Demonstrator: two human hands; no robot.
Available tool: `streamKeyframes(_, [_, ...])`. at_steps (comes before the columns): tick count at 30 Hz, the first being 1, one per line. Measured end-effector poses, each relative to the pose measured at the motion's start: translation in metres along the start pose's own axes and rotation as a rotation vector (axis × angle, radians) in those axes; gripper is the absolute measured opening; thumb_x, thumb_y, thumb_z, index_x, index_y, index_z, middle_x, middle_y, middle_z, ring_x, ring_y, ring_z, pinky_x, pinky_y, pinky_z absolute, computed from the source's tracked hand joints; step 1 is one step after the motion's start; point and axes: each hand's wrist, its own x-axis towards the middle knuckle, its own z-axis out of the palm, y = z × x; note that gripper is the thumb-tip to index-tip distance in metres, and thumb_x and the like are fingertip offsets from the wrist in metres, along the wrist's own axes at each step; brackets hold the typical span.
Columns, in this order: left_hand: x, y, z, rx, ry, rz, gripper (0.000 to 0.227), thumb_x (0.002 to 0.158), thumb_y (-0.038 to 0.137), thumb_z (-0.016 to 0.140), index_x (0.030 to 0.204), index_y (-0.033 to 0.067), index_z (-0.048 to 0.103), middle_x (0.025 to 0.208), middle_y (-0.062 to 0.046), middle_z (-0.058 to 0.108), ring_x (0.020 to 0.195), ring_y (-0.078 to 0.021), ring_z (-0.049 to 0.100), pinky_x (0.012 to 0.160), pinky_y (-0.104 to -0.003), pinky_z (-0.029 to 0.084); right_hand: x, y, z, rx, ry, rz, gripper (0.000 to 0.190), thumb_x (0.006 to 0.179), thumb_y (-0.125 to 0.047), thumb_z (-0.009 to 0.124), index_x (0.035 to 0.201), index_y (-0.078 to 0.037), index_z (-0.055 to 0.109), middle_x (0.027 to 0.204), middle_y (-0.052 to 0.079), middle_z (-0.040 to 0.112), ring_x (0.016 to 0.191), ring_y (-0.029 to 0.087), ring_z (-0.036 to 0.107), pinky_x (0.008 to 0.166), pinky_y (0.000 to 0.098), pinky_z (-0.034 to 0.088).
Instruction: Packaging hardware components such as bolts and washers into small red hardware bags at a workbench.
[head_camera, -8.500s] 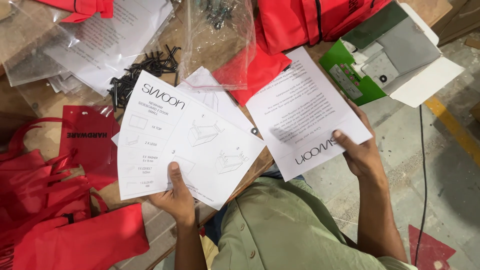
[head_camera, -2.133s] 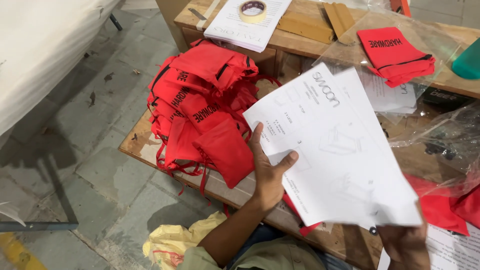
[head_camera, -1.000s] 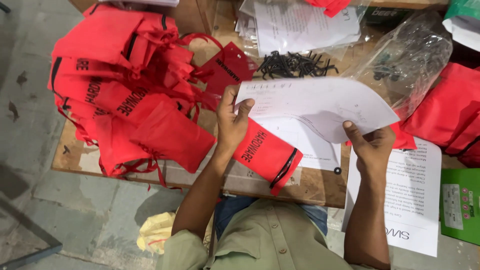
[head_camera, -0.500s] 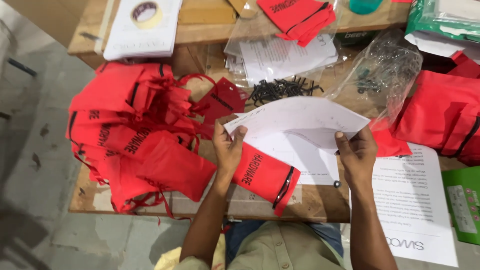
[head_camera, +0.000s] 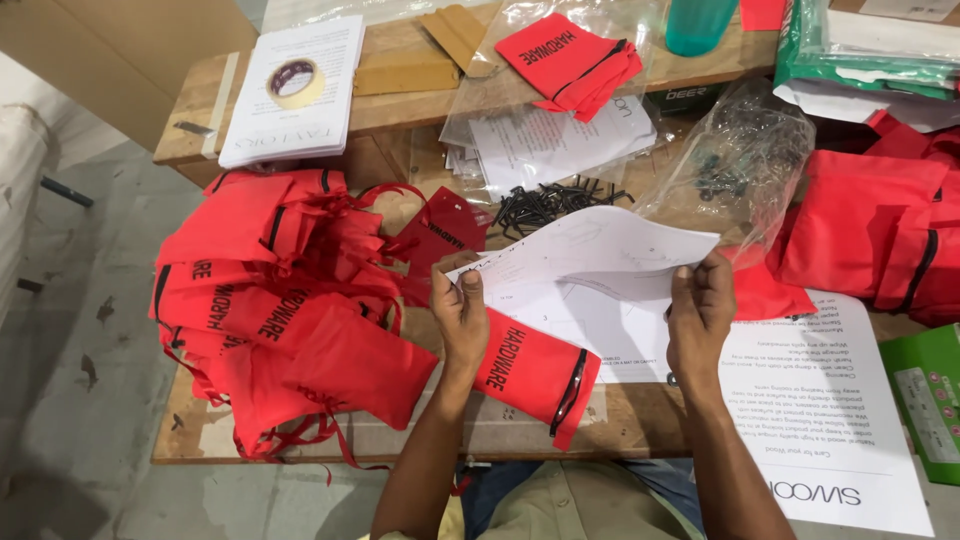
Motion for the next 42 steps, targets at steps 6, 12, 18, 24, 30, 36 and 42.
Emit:
streamKeyframes(6, [-0.001, 0.007, 0.006, 0.001, 0.046, 0.023, 0.043, 0.109, 0.042, 0.058, 0.120, 0.0012, 0.052, 0.115, -0.009, 0.062, 0.103, -0.0138, 0.060, 0.095, -0.029, 0.050, 0.003, -0.016, 0.008, 0.037, 0.013, -0.102, 0.021, 0.113, -0.004, 0.052, 0.134, 0.000, 0.050, 0.115, 0.005, 0.064, 0.100, 0.006, 0.056, 0.087, 0.0225, 0.046])
streamKeyframes(12, [-0.007, 0.018, 0.015, 0.153, 0.062, 0.005, 0.042, 0.112, 0.042, 0.048, 0.119, 0.0015, 0.053, 0.104, -0.009, 0.064, 0.093, -0.0129, 0.062, 0.084, -0.029, 0.052, -0.004, -0.025, 0.011, -0.079, 0.053, -0.167, 0.015, 0.114, -0.007, 0.058, 0.125, 0.004, 0.059, 0.110, 0.005, 0.063, 0.097, 0.007, 0.056, 0.086, 0.0231, 0.047])
streamKeyframes(18, [-0.019, 0.057, 0.055, 0.263, 0.074, -0.143, 0.040, 0.110, 0.032, 0.041, 0.127, 0.0020, 0.061, 0.076, -0.005, 0.066, 0.060, -0.0079, 0.055, 0.052, -0.028, 0.043, -0.029, -0.068, 0.041, -0.482, -0.003, -0.433, 0.009, 0.106, -0.002, 0.069, 0.112, 0.005, 0.067, 0.103, 0.011, 0.063, 0.089, 0.016, 0.059, 0.077, 0.0293, 0.049])
streamKeyframes(24, [-0.035, 0.112, 0.083, 0.067, -0.072, -0.147, 0.043, 0.116, 0.027, 0.038, 0.145, 0.0002, 0.056, 0.093, -0.007, 0.069, 0.078, -0.0079, 0.058, 0.067, -0.025, 0.048, -0.041, -0.082, 0.066, -0.552, -0.219, -0.579, 0.033, 0.091, 0.003, 0.076, 0.123, -0.002, 0.072, 0.101, 0.011, 0.066, 0.087, 0.020, 0.066, 0.071, 0.0328, 0.053])
streamKeyframes(30, [-0.037, 0.118, 0.081, -0.174, -0.157, -0.193, 0.045, 0.119, 0.027, 0.036, 0.152, -0.0014, 0.048, 0.109, -0.010, 0.070, 0.097, -0.0111, 0.065, 0.083, -0.025, 0.056, -0.040, -0.085, 0.070, -0.579, -0.265, -0.696, 0.049, 0.084, 0.004, 0.080, 0.131, -0.005, 0.070, 0.101, 0.011, 0.063, 0.088, 0.023, 0.063, 0.074, 0.0351, 0.052])
streamKeyframes(36, [-0.037, 0.120, 0.076, -0.198, -0.209, -0.220, 0.048, 0.118, 0.028, 0.036, 0.154, -0.0009, 0.046, 0.106, -0.009, 0.070, 0.094, -0.0102, 0.066, 0.079, -0.024, 0.056, -0.039, -0.085, 0.069, -0.582, -0.311, -0.637, 0.049, 0.084, 0.006, 0.079, 0.131, -0.005, 0.071, 0.102, 0.011, 0.063, 0.088, 0.022, 0.063, 0.072, 0.0340, 0.052])
streamKeyframes(42, [-0.033, 0.099, 0.074, -0.048, -0.146, -0.172, 0.035, 0.116, 0.023, 0.043, 0.135, -0.0021, 0.058, 0.091, -0.007, 0.068, 0.079, -0.0076, 0.061, 0.068, -0.023, 0.050, -0.031, -0.087, 0.062, -0.514, -0.416, -0.616, 0.048, 0.083, 0.004, 0.078, 0.130, -0.003, 0.069, 0.110, 0.012, 0.064, 0.101, 0.025, 0.063, 0.081, 0.0354, 0.054])
